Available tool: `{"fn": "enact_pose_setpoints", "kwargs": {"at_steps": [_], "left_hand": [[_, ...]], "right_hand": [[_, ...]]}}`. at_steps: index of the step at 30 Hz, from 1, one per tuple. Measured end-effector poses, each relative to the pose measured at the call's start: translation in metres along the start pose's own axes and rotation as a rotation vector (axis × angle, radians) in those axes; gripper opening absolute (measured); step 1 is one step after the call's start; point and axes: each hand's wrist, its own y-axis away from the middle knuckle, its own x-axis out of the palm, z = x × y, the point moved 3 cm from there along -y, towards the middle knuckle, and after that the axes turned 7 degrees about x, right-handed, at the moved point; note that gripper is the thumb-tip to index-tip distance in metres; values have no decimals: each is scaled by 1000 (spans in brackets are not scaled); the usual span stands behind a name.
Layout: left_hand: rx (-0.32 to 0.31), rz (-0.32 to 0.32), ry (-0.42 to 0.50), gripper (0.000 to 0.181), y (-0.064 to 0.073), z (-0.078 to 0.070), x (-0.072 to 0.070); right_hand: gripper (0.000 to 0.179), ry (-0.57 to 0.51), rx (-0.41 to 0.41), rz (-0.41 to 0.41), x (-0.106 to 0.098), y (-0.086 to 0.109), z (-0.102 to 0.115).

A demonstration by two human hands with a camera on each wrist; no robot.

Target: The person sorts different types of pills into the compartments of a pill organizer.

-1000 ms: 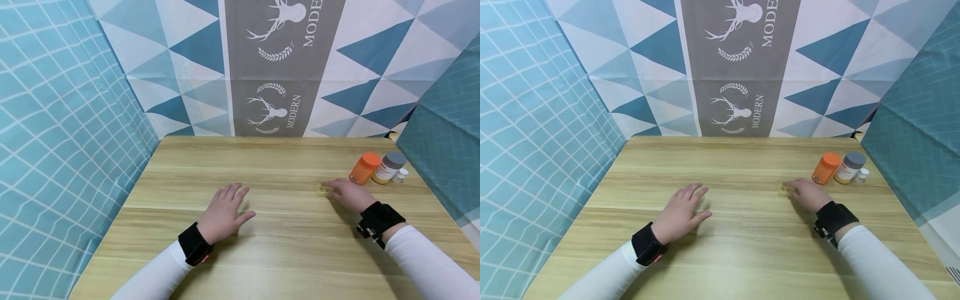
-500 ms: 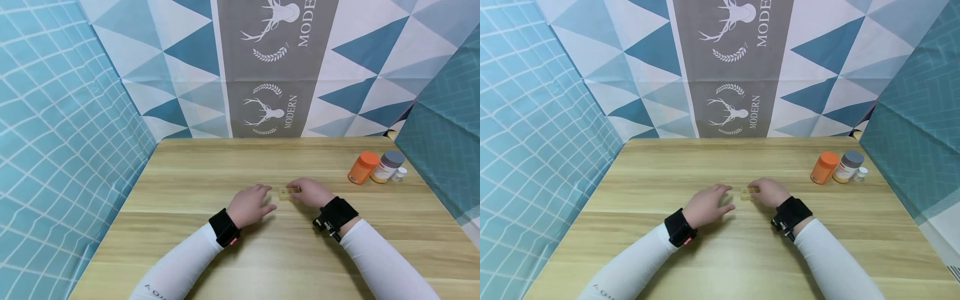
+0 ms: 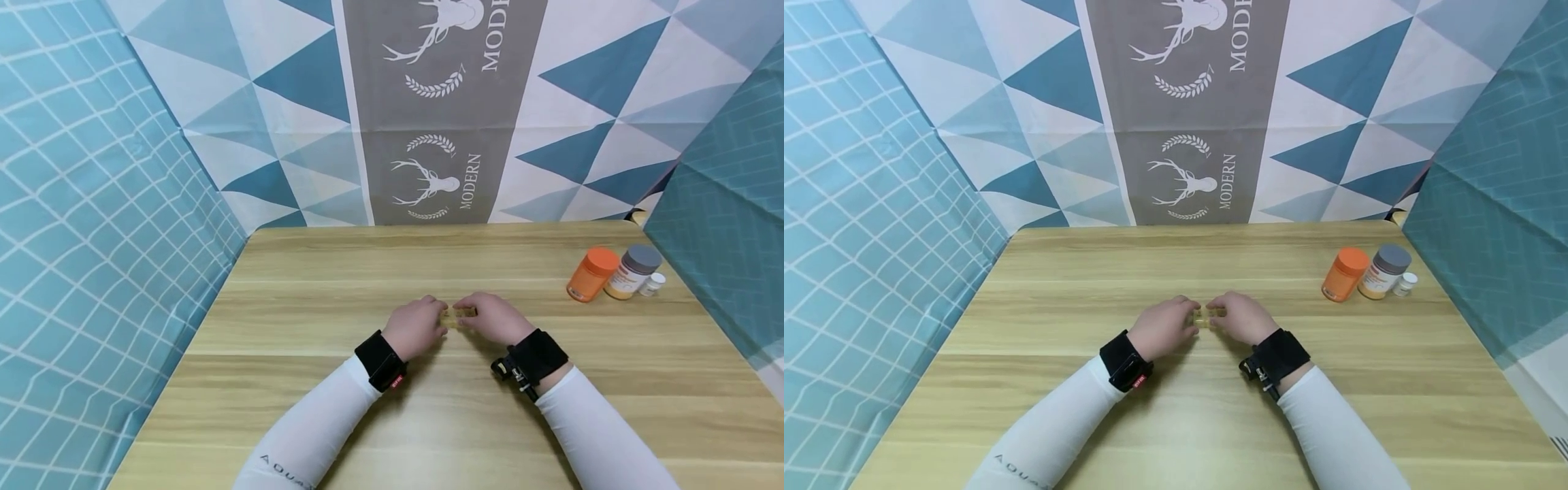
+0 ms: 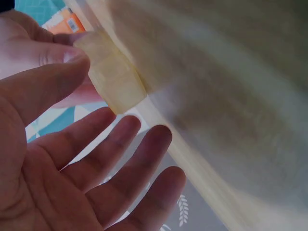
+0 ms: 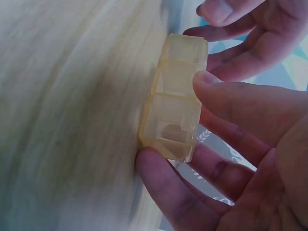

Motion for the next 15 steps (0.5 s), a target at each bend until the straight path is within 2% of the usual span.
{"fn": "enact_pose_setpoints", "kwargs": {"at_steps": [5, 15], "left_hand": [[-9, 17, 15, 43, -10, 1, 3], [1, -16, 33, 29, -22, 3, 3]], "right_hand": [[30, -20, 6, -8, 2, 0, -3], [34, -28, 12, 11, 0, -6, -5]]}}
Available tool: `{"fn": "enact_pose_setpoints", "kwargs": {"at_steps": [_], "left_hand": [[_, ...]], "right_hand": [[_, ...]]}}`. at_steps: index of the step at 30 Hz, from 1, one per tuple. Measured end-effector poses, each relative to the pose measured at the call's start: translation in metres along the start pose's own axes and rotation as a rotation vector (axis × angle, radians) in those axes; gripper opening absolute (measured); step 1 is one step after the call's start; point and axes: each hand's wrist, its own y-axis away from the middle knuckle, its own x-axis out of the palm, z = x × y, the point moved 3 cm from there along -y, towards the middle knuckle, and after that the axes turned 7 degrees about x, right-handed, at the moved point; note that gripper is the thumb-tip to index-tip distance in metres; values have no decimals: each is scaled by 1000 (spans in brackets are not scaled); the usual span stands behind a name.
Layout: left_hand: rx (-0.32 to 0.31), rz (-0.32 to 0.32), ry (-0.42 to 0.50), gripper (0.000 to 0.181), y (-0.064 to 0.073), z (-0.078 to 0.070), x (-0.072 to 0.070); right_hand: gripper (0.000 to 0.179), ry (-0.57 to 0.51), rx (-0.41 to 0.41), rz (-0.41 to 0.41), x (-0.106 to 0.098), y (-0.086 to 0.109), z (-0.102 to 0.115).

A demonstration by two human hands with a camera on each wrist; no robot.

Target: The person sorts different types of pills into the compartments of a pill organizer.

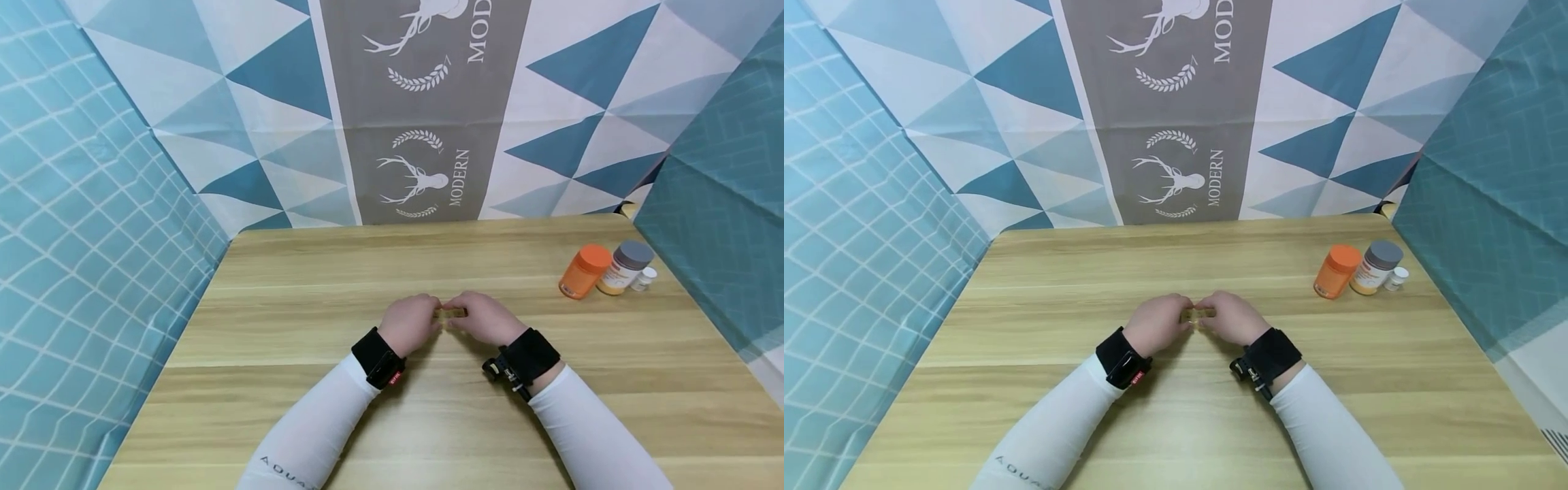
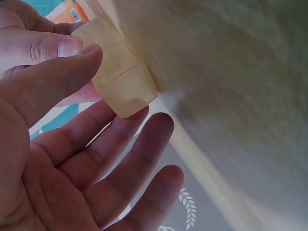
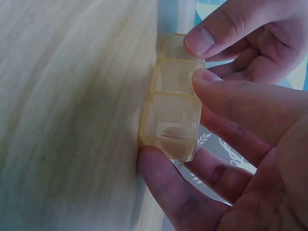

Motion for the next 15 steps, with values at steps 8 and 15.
{"fn": "enact_pose_setpoints", "kwargs": {"at_steps": [8, 15], "left_hand": [[38, -15, -7, 25, -3, -1, -2], [56, -8, -14, 22, -5, 2, -2]], "right_hand": [[34, 2, 9, -3, -1, 2, -1], [35, -5, -4, 6, 0, 1, 0]]}}
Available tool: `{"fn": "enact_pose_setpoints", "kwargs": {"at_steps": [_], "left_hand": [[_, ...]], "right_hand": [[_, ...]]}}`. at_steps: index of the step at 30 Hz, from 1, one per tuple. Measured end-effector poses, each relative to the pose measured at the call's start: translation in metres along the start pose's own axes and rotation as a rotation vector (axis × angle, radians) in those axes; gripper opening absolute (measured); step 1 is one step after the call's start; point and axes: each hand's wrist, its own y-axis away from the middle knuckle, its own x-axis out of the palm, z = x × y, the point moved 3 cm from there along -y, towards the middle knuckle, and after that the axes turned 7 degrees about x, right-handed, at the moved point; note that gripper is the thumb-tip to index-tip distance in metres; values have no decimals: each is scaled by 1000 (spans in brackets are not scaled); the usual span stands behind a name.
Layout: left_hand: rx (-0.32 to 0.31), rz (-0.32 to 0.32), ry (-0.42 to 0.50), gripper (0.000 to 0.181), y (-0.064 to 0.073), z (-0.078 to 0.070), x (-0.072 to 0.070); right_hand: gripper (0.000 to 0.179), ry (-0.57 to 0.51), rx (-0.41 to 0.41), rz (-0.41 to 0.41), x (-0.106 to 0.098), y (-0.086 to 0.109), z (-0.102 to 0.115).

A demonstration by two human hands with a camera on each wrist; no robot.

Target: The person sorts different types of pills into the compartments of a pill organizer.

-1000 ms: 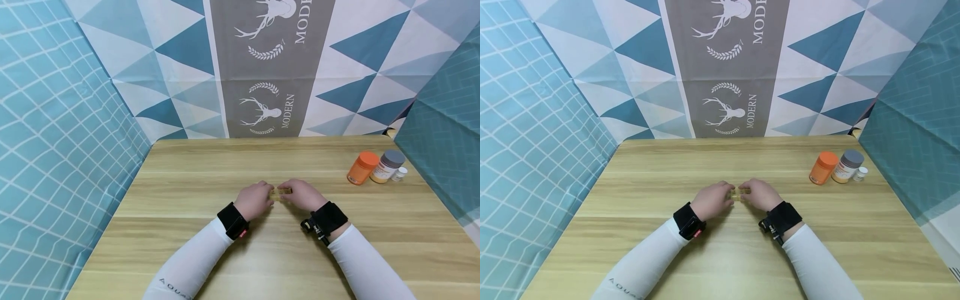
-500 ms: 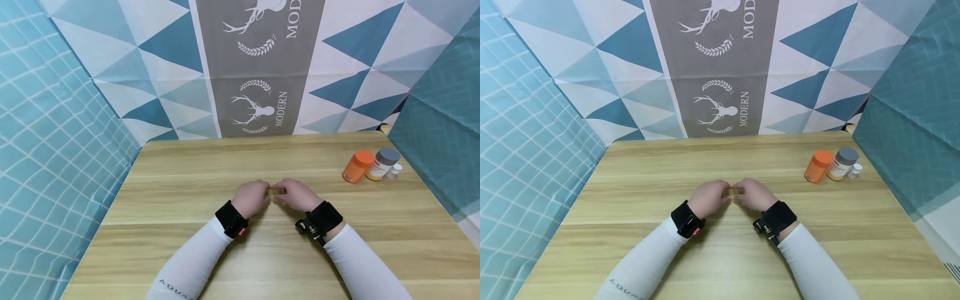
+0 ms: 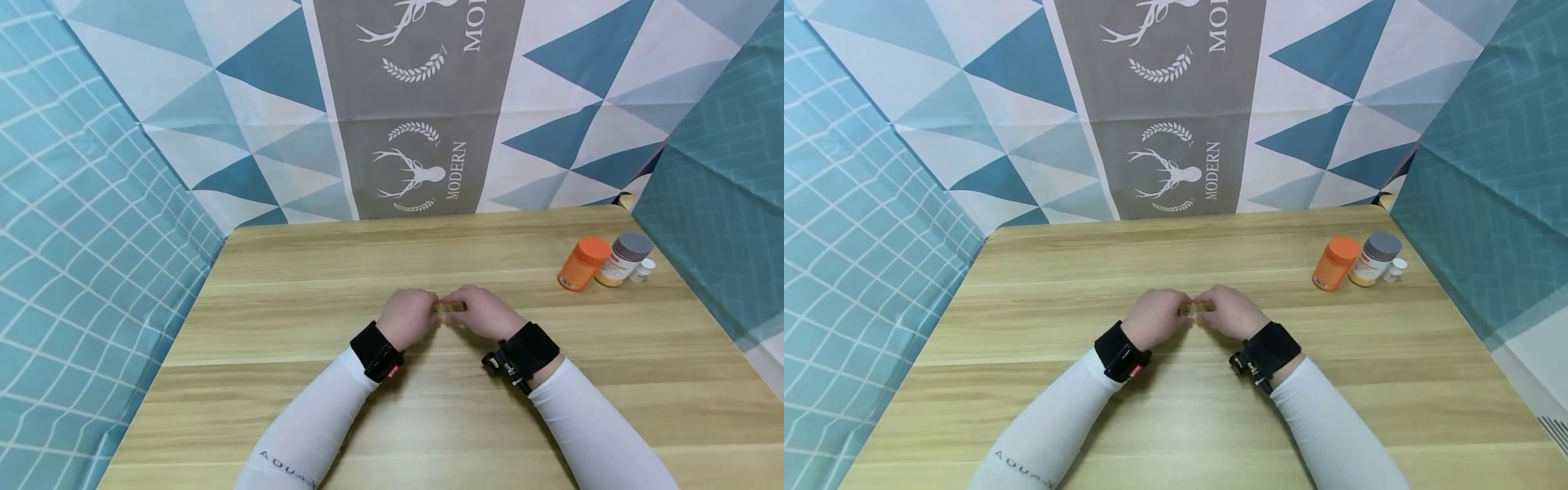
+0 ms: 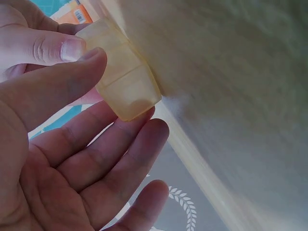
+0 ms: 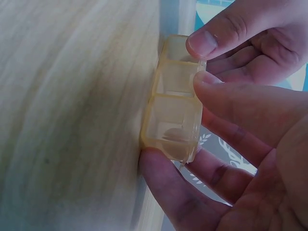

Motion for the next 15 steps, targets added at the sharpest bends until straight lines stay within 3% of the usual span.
{"fn": "enact_pose_setpoints", "kwargs": {"at_steps": [5, 9, 15], "left_hand": [[2, 8, 70, 20, -2, 3, -4], [4, -50, 137, 17, -5, 6, -9], [-15, -133, 111, 5, -12, 13, -9]], "right_hand": [[35, 8, 9, 1, -1, 0, -1], [34, 9, 5, 3, -1, -2, -4], [34, 7, 3, 16, -1, -4, -5]]}}
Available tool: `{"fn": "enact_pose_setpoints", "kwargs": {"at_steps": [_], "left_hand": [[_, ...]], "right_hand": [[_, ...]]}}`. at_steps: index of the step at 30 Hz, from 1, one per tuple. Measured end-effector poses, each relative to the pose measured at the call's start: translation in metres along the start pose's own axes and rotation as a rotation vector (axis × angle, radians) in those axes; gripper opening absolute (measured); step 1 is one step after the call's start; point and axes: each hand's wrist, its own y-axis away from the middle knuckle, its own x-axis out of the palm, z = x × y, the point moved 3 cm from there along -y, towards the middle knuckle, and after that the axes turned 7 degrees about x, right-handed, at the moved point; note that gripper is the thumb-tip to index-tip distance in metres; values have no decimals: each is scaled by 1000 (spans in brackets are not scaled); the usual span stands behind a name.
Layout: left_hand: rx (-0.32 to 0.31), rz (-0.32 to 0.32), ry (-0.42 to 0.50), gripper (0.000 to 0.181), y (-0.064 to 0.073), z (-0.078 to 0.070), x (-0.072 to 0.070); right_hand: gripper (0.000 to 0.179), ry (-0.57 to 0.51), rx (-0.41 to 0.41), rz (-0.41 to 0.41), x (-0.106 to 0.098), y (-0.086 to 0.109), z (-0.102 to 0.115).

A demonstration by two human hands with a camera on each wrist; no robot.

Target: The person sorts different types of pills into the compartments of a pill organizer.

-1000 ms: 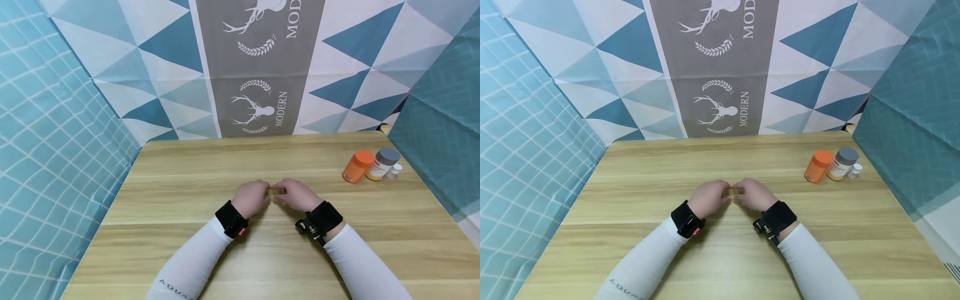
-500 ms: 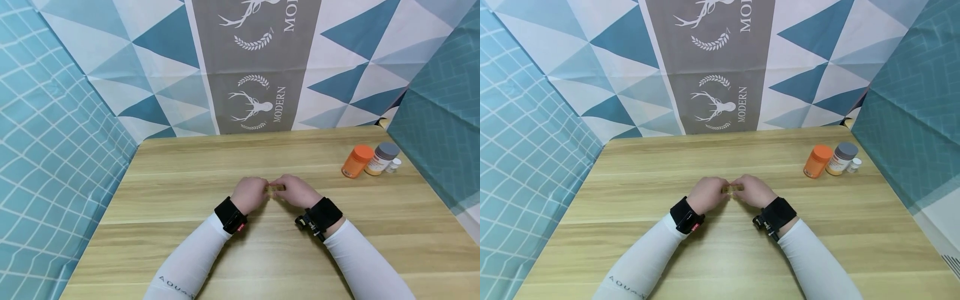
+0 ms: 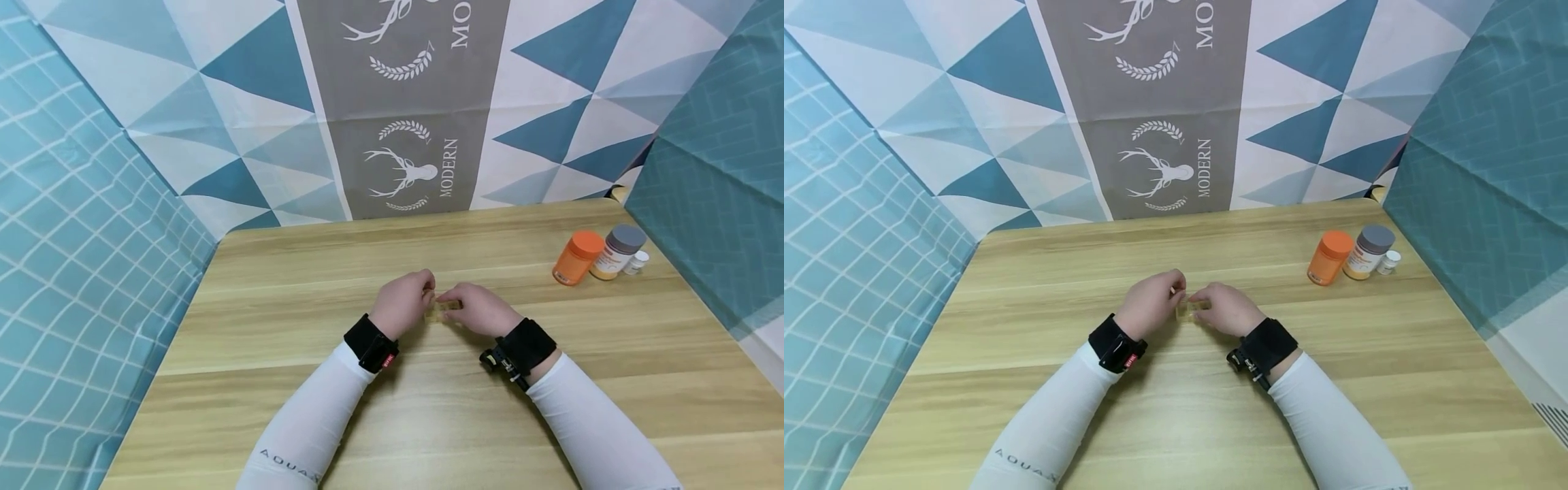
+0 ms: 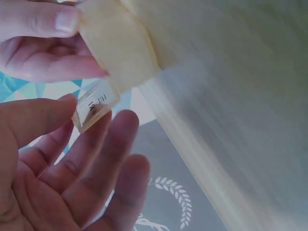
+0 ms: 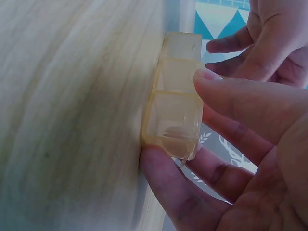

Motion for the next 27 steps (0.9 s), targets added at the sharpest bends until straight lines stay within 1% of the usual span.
{"fn": "enact_pose_setpoints", "kwargs": {"at_steps": [3, 6, 9, 12, 14, 17, 22, 27], "left_hand": [[-37, 14, -35, 7, -1, 5, 1], [-64, 67, -64, 20, -2, 9, 4], [-61, 146, -80, 36, -1, 11, 8], [-40, 223, -74, 53, 0, 10, 10], [-30, 256, -88, 61, 2, 10, 10], [-17, 275, -116, 63, 3, 9, 11], [-2, 278, -162, 62, 4, 8, 13], [-2, 275, -161, 65, 6, 7, 15]], "right_hand": [[34, 1, 7, 3, 0, 0, 1], [34, 4, 7, -2, 0, -1, 0], [34, 3, 6, -7, 0, -1, -1], [33, 6, 9, -8, 0, 0, -2], [33, 11, 8, -8, 0, 0, -1], [33, 14, 1, -8, 0, 0, 0], [33, 11, -7, -13, 1, 1, 0], [33, 31, -8, -24, 3, 3, 0]]}}
